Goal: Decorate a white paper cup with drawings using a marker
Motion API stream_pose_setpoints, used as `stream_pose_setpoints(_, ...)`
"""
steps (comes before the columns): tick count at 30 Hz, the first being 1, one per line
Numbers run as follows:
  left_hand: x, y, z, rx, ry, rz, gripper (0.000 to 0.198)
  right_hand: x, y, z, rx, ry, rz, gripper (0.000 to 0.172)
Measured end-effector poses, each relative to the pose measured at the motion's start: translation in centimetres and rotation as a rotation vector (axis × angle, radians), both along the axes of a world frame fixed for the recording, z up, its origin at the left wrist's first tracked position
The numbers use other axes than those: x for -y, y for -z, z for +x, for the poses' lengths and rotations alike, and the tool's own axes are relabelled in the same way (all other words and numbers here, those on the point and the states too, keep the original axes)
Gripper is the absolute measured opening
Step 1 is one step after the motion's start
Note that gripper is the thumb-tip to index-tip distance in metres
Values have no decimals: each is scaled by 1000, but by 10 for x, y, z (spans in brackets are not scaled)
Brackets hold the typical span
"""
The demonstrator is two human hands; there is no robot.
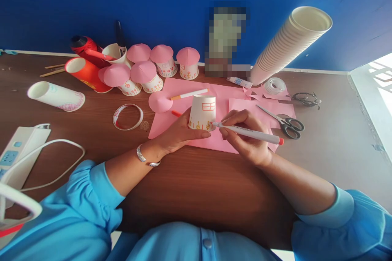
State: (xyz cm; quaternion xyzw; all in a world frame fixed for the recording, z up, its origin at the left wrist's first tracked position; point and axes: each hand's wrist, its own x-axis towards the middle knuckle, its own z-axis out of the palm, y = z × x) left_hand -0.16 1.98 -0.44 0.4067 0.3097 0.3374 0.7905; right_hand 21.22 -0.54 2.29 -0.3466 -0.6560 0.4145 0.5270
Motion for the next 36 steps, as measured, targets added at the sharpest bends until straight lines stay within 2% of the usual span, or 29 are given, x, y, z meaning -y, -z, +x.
stream_pose_setpoints(7,0,2,-1,-12,-2,-3,56,0,-3,0,36,-14,24,13)
stream_pose_setpoints(17,1,-4,2,-33,-26,-26,64,0,-3,0,79,-4,40,13)
stream_pose_setpoints(36,1,-1,0,-29,-13,-9,57,1,-2,0,107,0,53,13)
